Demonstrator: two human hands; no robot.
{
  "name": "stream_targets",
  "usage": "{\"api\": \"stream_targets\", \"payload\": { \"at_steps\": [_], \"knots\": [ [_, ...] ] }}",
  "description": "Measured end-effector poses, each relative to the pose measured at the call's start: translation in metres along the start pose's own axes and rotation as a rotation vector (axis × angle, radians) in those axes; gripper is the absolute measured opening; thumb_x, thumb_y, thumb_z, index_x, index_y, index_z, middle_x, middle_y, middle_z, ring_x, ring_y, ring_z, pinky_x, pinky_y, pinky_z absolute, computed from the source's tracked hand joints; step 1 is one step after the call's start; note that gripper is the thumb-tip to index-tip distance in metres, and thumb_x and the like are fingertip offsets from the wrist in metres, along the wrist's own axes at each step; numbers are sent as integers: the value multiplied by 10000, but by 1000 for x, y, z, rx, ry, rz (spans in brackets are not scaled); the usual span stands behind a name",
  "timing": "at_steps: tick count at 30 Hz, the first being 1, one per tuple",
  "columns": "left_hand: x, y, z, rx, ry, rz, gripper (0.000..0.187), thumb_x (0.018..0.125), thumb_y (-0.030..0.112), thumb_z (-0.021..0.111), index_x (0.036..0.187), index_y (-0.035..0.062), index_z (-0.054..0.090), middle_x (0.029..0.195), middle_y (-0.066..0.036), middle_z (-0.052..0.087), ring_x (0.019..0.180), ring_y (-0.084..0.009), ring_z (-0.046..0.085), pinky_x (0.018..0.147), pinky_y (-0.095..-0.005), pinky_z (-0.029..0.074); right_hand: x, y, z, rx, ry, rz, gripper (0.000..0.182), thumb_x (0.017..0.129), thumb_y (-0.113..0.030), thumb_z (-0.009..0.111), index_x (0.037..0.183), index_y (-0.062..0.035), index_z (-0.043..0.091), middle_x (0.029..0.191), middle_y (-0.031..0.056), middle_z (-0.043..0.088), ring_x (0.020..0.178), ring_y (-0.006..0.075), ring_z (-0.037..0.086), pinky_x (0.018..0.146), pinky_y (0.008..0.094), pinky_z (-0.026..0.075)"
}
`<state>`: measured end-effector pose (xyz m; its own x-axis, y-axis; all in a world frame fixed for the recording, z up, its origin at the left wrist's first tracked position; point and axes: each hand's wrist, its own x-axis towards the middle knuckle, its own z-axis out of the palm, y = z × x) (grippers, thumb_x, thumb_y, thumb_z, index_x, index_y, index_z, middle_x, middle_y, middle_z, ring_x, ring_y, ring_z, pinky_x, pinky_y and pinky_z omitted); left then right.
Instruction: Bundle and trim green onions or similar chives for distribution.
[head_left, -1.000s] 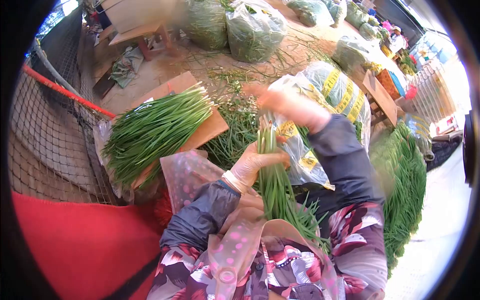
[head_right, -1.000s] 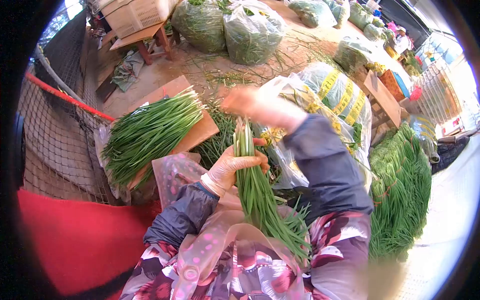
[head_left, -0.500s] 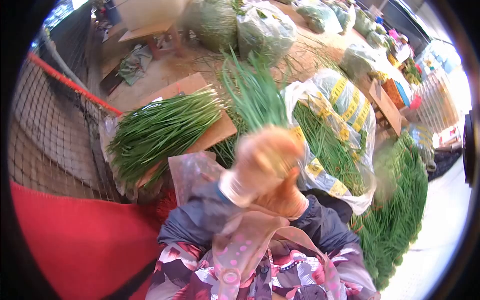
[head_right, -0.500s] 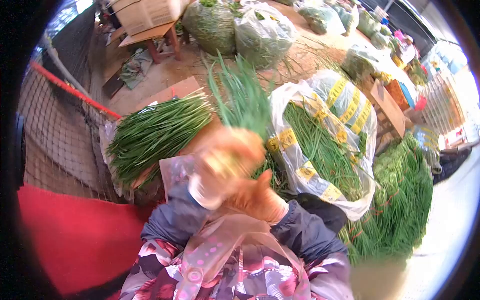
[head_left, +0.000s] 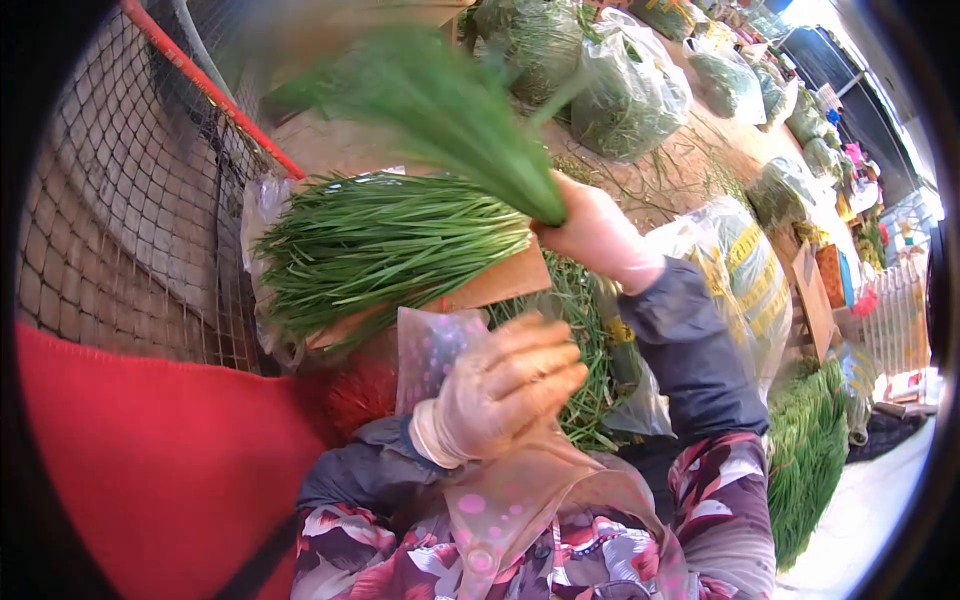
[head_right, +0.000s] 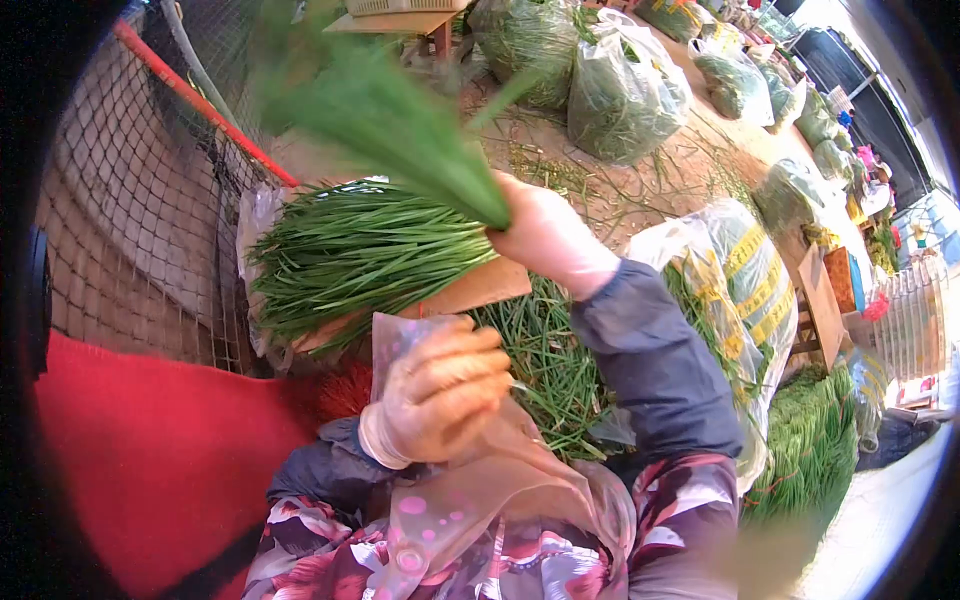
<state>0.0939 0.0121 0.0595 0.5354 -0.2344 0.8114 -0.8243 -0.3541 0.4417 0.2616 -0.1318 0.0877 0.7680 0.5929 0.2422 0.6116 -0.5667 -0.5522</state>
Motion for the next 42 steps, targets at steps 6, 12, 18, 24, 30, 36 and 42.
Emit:
{"api": "stream_targets", "payload": {
  "at_steps": [6,12,18,24,30,36,42],
  "knots": [
    [10,-139,-16,556,-246,-314,768,649,219,810,1326,76,477,1435,-154,389,1368,-410,302,1099,-605,219,76,49,133,-571,-375,48,649,733,-230,727,1323,-133,475,1115,94,649,1045,286,617,873,436,476],
    [-72,-255,-2,794,-568,-576,1048,635,507,779,1464,80,299,1544,-153,213,1412,-414,185,1098,-638,112,28,101,143,-187,-17,-73,1002,658,-484,779,1460,-118,302,1459,125,386,1393,343,277,1134,506,209],
    [-60,-248,0,787,-619,-581,1010,662,476,775,1465,85,302,1541,-156,223,1403,-434,194,1101,-631,116,28,154,169,-240,167,87,955,737,-549,708,1476,-117,282,1499,141,329,1400,410,222,1136,541,159],
    [-56,-245,-7,747,-631,-585,989,653,469,784,1471,162,321,1540,-153,227,1400,-435,201,1110,-611,131,-20,129,115,282,454,261,397,811,-185,676,1190,-84,618,1123,121,651,1096,283,596,977,419,432],
    [-36,-225,-5,633,-556,-454,988,655,572,751,1449,137,357,1527,-167,244,1389,-461,202,1102,-614,162,-63,115,166,-242,-387,265,181,757,-169,545,815,-93,699,709,136,669,695,342,660,640,441,527],
    [22,-319,13,785,-444,-272,741,843,522,610,1359,21,433,1425,-244,380,1325,-471,319,1081,-596,229,-17,89,190,238,-477,462,523,848,-504,629,929,12,654,762,179,662,678,328,664,638,416,525],
    [-2,-332,52,715,-803,-571,541,952,488,423,1181,38,617,1180,-216,616,1256,-373,465,1121,-575,173,-10,77,206,1551,-63,1085,408,902,-346,627,1136,-15,583,956,100,682,696,193,666,514,274,515]
  ]
}}
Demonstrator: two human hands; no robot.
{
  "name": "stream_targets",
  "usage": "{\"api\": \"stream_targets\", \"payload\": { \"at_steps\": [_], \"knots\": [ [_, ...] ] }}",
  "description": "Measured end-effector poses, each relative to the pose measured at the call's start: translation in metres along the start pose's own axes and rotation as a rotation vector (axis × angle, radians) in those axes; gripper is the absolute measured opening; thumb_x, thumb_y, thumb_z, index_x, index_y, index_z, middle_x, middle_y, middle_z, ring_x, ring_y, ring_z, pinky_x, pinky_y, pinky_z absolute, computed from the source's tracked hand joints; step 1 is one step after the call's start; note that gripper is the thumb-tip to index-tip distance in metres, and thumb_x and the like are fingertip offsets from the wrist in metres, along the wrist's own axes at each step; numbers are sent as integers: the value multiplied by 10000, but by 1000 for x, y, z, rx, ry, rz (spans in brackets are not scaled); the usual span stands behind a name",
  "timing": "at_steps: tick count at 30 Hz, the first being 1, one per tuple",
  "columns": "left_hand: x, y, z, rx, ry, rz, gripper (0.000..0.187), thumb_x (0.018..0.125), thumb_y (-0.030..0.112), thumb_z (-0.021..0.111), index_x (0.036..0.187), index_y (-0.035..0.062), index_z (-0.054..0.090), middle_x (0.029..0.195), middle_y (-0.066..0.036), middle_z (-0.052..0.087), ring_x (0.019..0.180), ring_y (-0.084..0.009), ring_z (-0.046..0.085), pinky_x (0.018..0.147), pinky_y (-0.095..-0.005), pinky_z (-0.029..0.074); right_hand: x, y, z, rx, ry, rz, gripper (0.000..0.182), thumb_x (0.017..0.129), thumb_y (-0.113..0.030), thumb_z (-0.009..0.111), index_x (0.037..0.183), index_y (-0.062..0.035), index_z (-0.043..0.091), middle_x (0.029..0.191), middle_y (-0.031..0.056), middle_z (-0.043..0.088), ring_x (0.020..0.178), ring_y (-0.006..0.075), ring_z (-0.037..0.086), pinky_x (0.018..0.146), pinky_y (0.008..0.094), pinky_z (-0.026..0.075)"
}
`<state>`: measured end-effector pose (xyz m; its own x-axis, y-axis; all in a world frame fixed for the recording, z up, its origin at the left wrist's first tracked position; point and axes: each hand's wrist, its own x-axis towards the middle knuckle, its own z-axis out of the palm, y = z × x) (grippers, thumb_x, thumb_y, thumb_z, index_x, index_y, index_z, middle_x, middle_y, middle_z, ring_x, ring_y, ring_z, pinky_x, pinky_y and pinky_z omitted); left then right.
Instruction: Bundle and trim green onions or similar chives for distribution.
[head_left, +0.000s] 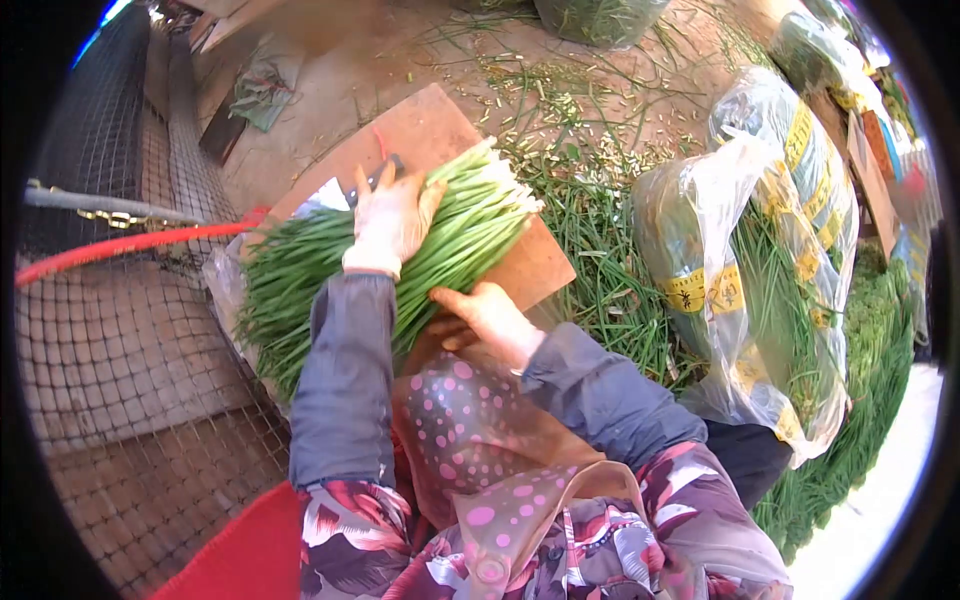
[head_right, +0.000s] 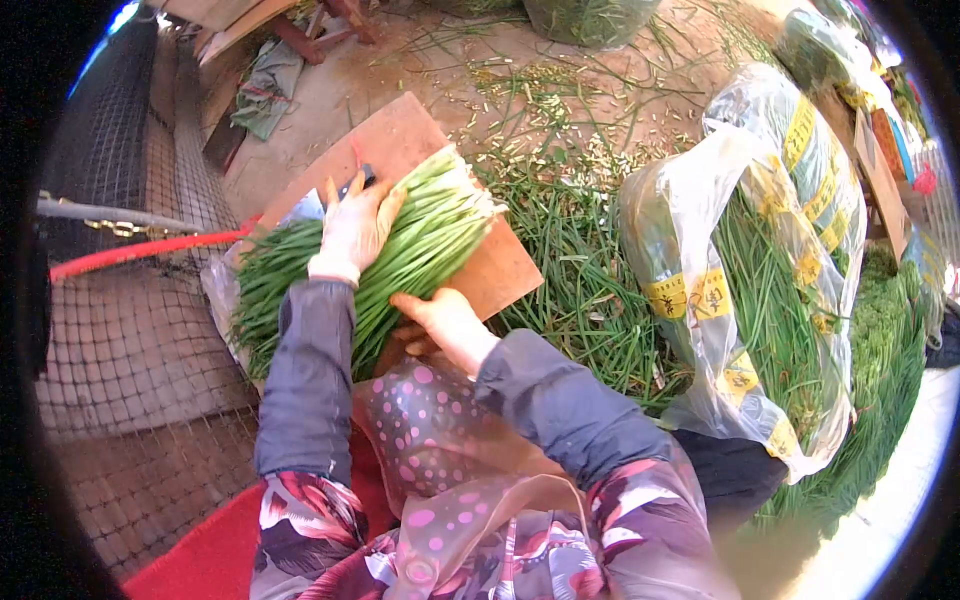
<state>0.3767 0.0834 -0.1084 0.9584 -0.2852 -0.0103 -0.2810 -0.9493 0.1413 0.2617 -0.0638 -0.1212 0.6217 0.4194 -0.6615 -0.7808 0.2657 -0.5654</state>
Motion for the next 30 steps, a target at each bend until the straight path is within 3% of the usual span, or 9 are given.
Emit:
{"api": "stream_targets", "payload": {
  "at_steps": [8,10,13,16,19,22,25,28,30],
  "knots": [
    [-19,-4,30,-282,232,-42,307,935,307,544,1029,52,684,914,-179,686,903,-358,638,909,-474,448,10,-18,-9,-246,-99,-82,368,905,-242,502,1058,74,610,885,181,689,702,241,690,558,353,570],
    [-15,-2,33,-266,256,-25,263,932,243,559,1044,38,679,959,-181,683,890,-356,636,793,-417,499,7,-22,-26,-572,-62,-29,420,842,-342,600,904,67,667,776,194,685,669,287,684,608,389,560],
    [-8,-14,38,-402,237,-13,320,966,254,528,1141,11,641,1072,-190,669,986,-320,641,859,-376,490,-63,-37,-47,-1246,22,-256,449,799,-416,629,910,15,693,852,241,664,854,371,652,789,436,508],
    [-2,-37,43,-461,126,-40,387,975,248,522,1279,10,544,1241,-183,601,1126,-278,582,949,-354,446,-159,-47,-107,-1135,94,-422,373,818,-348,622,1071,-79,674,992,153,685,928,333,651,829,408,510],
    [2,-30,25,-455,161,31,388,977,224,519,1301,10,519,1296,-185,557,1187,-282,536,995,-357,416,-267,-59,-206,-1038,554,-438,255,878,-193,622,1095,-67,672,1007,104,704,943,201,672,861,312,519],
    [-18,34,-28,-264,309,160,373,952,160,546,1289,2,517,1284,-174,553,1221,-299,506,1040,-373,382,-362,-56,-314,-1016,964,-403,229,841,-145,640,1060,-109,696,986,86,708,883,212,680,811,307,530],
    [-29,162,-65,-384,287,443,395,824,0,629,1214,8,568,1222,-154,589,1199,-329,518,1043,-406,382,-432,-32,-413,-440,912,-363,235,812,-196,670,1030,-119,710,969,83,710,874,203,678,793,309,526],
    [-45,314,-78,-537,121,892,456,680,2,726,1119,24,605,1160,-154,609,1169,-373,528,997,-464,413,-455,0,-445,-1162,1299,115,399,710,-262,772,1014,-27,667,979,164,686,914,266,656,849,349,503],
    [-52,393,-55,-454,25,1034,609,679,149,762,1241,60,546,1235,-146,571,1242,-375,467,1087,-498,309,-464,21,-428,-1160,1366,312,573,632,-342,799,1071,-5,648,1042,206,661,987,324,630,889,385,483]
  ]
}}
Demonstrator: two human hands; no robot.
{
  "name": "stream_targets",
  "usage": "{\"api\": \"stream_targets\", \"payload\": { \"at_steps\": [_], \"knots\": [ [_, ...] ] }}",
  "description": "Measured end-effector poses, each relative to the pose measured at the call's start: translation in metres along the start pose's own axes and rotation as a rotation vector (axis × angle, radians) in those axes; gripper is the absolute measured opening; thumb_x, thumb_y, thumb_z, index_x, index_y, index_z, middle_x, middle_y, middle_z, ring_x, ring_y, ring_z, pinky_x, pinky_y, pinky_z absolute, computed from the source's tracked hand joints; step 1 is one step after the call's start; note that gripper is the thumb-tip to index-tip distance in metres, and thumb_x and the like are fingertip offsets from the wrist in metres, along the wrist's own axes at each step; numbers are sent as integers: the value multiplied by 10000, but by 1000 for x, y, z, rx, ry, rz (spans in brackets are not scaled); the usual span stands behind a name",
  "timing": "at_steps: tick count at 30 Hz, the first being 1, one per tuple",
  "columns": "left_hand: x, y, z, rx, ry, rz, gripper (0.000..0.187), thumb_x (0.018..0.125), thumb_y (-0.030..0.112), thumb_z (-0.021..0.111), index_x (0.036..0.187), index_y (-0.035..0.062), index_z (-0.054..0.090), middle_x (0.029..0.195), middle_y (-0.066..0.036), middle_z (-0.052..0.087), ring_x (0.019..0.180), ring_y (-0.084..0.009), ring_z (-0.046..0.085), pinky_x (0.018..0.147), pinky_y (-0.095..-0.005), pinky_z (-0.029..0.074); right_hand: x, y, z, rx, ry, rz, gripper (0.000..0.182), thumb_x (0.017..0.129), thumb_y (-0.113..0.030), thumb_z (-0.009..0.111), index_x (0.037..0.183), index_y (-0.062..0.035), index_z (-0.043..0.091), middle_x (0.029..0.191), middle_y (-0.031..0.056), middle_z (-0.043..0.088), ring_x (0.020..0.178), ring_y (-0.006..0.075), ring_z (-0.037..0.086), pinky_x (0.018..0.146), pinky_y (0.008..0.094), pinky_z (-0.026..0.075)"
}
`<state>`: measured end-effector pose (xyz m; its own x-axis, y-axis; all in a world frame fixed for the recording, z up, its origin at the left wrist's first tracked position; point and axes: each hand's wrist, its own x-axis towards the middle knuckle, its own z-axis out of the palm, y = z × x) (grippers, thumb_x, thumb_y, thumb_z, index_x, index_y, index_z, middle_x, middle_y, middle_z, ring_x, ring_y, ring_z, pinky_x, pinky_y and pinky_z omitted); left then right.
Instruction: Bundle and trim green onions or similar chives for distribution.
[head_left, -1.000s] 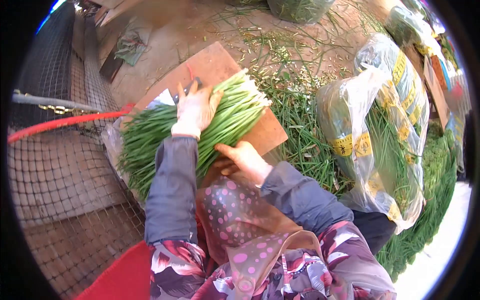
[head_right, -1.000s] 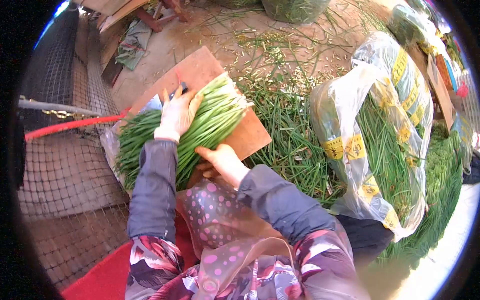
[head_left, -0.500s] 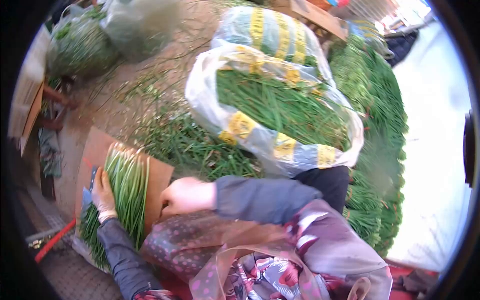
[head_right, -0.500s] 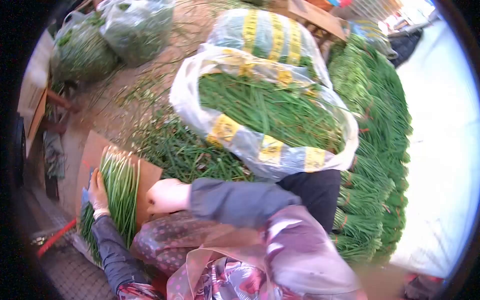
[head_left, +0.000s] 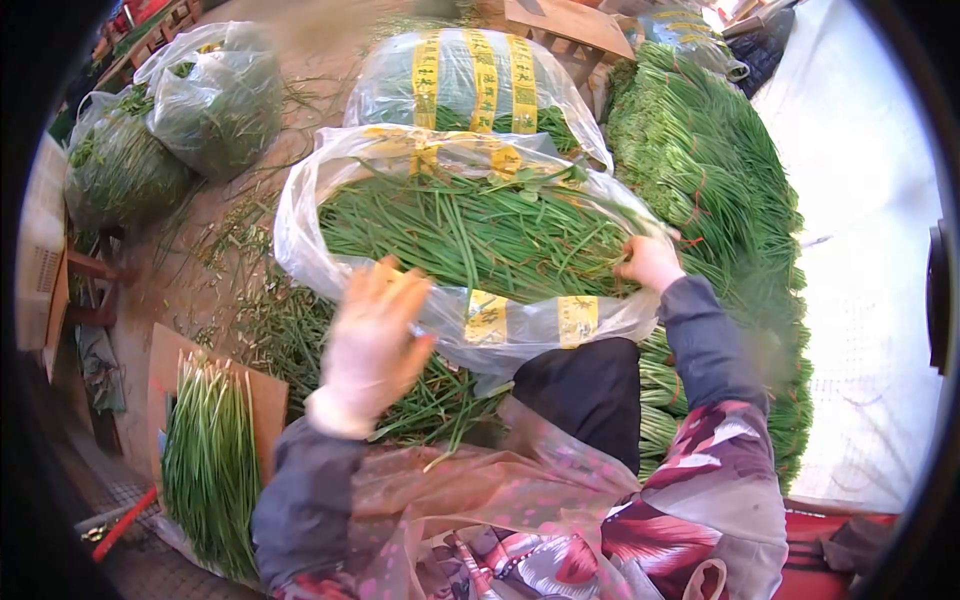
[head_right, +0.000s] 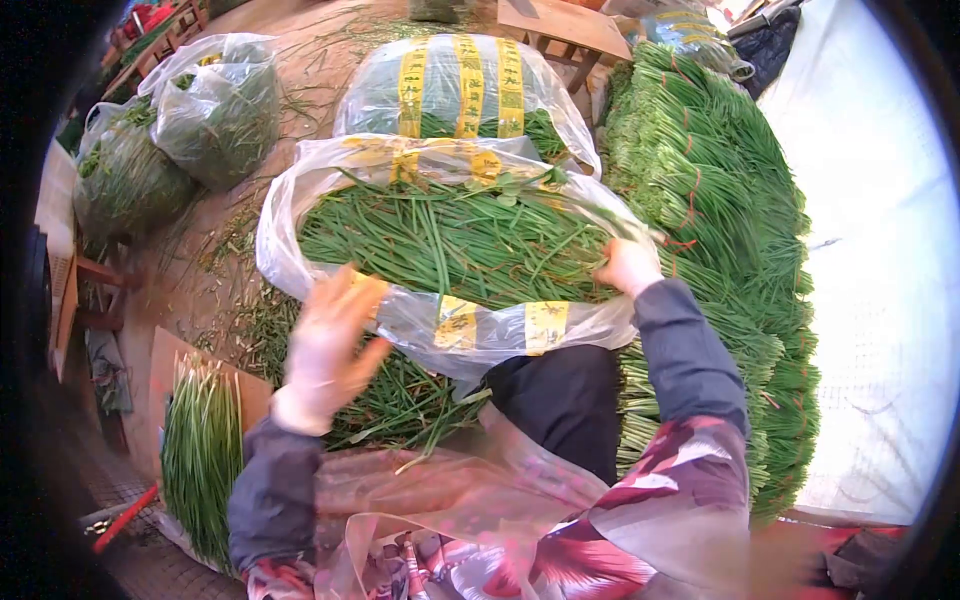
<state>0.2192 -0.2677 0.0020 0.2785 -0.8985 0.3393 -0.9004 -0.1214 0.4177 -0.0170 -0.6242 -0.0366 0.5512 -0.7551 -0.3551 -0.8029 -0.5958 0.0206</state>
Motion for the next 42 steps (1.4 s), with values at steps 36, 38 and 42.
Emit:
{"api": "stream_targets", "payload": {
  "at_steps": [36,38,42],
  "knots": [
    [-21,61,170,-509,-147,-70,249,774,73,582,1009,55,658,971,-127,648,939,-324,599,848,-437,460,-7,-31,-3,712,-33,-477,975,640,-97,827,1457,-18,301,1203,126,619,1105,185,570,970,299,428],
    [-16,62,166,-419,-92,-97,231,772,68,599,995,51,656,960,-124,648,924,-319,604,824,-427,474,0,-33,44,233,-210,-312,1004,671,-255,796,1467,6,243,1146,233,624,993,343,639,871,390,501],
    [21,79,143,-378,195,-26,235,745,28,642,978,57,649,969,-93,642,882,-328,603,826,-439,478,-46,-68,18,-137,-112,-303,1030,671,-276,777,1489,-50,194,1094,252,619,994,325,643,806,410,527]
  ]
}}
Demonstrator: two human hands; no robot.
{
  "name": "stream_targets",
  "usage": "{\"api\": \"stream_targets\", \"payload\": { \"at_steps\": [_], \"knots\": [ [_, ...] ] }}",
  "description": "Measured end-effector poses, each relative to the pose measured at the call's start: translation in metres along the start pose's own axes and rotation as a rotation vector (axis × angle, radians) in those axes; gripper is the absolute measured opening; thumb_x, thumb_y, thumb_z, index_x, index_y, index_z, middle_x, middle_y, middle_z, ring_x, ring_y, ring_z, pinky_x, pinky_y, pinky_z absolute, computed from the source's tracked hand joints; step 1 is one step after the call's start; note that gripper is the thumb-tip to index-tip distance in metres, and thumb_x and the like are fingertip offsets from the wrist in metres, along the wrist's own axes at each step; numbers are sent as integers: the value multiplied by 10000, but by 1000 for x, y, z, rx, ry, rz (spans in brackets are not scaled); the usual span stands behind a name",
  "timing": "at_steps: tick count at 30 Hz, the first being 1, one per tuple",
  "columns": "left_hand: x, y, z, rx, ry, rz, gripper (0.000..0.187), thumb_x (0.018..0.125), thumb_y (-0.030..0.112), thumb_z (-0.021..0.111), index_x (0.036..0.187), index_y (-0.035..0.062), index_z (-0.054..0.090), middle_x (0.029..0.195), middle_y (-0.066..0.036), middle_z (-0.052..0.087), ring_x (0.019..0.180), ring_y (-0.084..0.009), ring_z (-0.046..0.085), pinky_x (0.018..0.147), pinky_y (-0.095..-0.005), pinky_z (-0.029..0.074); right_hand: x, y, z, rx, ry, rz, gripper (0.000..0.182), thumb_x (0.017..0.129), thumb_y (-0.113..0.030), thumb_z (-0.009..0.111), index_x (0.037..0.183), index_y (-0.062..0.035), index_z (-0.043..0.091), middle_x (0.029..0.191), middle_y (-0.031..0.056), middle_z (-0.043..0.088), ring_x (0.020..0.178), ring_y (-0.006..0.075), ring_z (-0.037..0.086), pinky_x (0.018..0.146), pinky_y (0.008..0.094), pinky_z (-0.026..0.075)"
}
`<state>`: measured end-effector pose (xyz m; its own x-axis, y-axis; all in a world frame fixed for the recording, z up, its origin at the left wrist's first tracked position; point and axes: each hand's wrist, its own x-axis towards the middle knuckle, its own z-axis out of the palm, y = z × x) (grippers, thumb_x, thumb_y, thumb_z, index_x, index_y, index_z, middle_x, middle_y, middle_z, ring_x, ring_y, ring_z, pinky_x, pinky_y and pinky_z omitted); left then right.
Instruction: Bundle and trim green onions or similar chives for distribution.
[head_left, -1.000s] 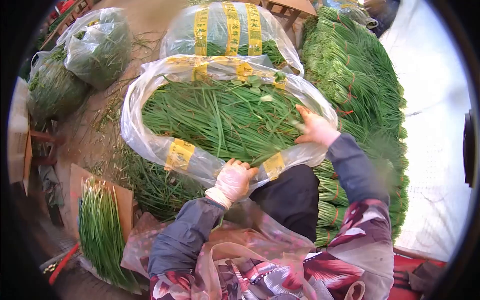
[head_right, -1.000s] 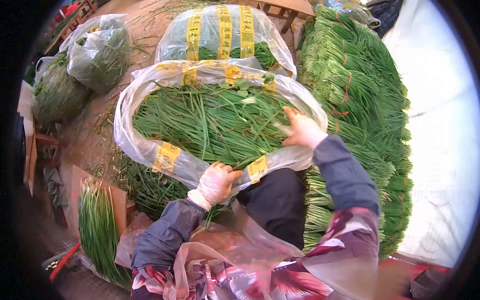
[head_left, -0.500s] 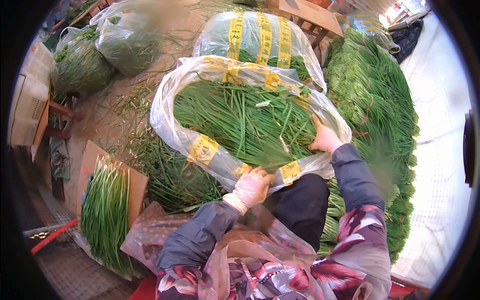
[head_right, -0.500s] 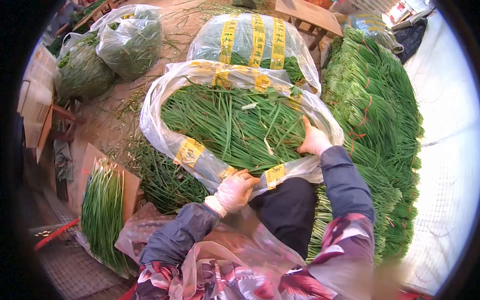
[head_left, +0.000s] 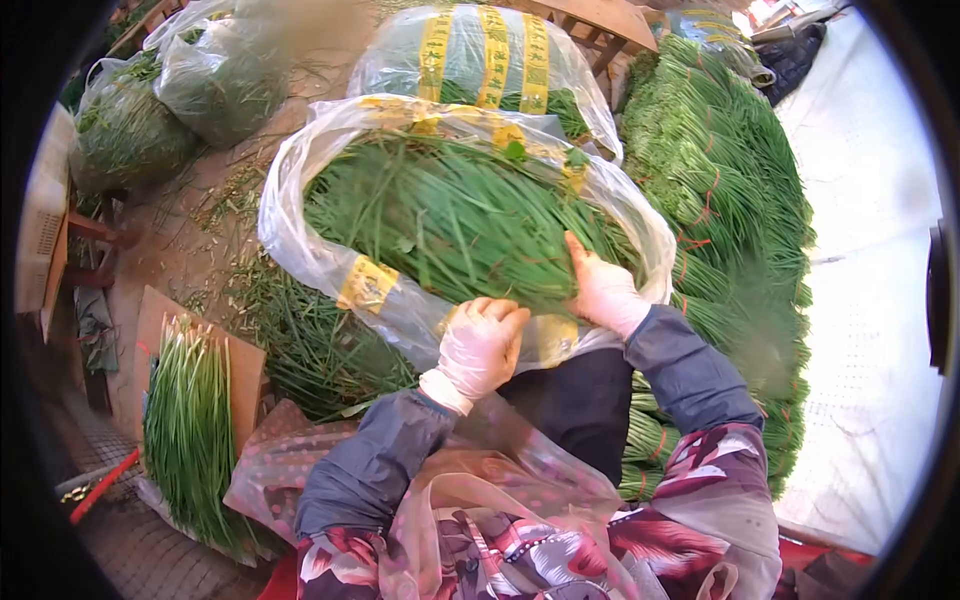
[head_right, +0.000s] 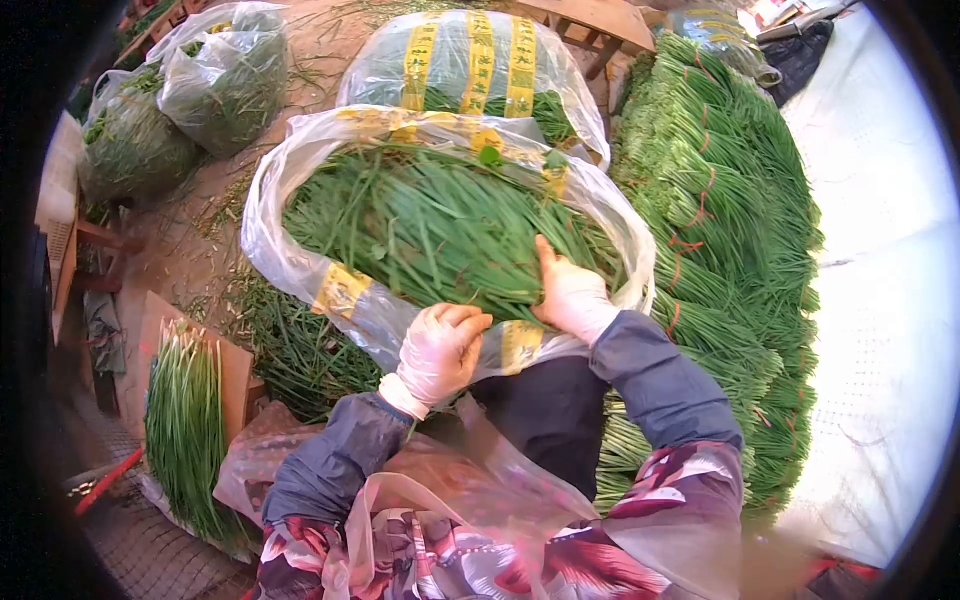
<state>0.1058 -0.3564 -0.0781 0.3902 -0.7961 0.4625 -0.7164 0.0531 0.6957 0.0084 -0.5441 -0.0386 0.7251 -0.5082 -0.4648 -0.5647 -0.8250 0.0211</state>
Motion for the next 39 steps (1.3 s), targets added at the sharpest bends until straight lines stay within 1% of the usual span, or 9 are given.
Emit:
{"api": "stream_targets", "payload": {
  "at_steps": [5,8,11,14,19,27,30,34,39],
  "knots": [
    [22,0,15,-48,-49,-3,297,775,76,634,1071,78,658,1164,-103,610,1142,-343,531,938,-420,440,-14,34,-31,206,-22,-199,895,673,-446,730,1431,-111,394,1255,228,572,1075,350,608,917,376,485],
    [0,-16,37,115,-235,31,274,799,108,605,1065,98,670,1164,-88,614,1149,-344,526,953,-463,419,21,90,-41,644,233,29,1039,681,-544,740,1436,30,316,1292,233,554,1138,280,594,932,337,467],
    [-26,-11,48,191,-288,11,308,772,112,590,1068,119,677,1169,-77,619,1160,-352,518,944,-511,404,49,107,-14,958,-10,119,1125,681,-586,748,1443,79,255,1362,237,491,1218,263,528,968,334,434],
    [-30,-12,48,210,-316,-17,342,744,117,591,1075,136,677,1181,-80,618,1172,-361,513,975,-542,378,74,101,16,693,-73,55,1160,677,-588,762,1467,56,207,1420,235,424,1286,286,457,993,359,412],
    [-3,13,33,206,-201,129,356,755,169,620,1107,128,652,1180,-74,611,1204,-358,493,1038,-585,313,18,26,-36,366,-93,-83,1297,557,-527,833,1486,34,123,1125,303,605,1042,409,606,923,372,462],
    [7,12,61,186,-313,115,393,767,185,588,1150,109,633,1222,-87,596,1232,-366,473,1035,-613,296,47,16,-28,242,-128,-85,1146,573,-333,815,1452,76,203,1099,266,634,1031,347,626,940,354,462],
    [5,10,69,213,-481,42,448,756,208,585,1194,120,614,1266,-88,582,1283,-407,425,1056,-656,227,54,34,-84,602,122,-325,1048,599,-215,819,1432,75,253,1076,195,657,994,234,634,876,297,492],
    [-4,-4,75,142,-426,47,418,798,183,569,1209,118,611,1249,-96,597,1295,-424,412,1062,-670,200,45,46,-84,1205,-295,-96,738,727,-43,751,1382,-22,411,1218,114,600,1030,160,596,919,301,475],
    [17,-18,42,-738,-8,-438,268,896,101,569,1148,29,624,1062,-133,672,995,-273,638,882,-323,498,57,49,-15,1363,-477,122,535,793,-189,727,1268,-26,542,1117,103,658,1000,174,620,890,307,490]
  ]
}}
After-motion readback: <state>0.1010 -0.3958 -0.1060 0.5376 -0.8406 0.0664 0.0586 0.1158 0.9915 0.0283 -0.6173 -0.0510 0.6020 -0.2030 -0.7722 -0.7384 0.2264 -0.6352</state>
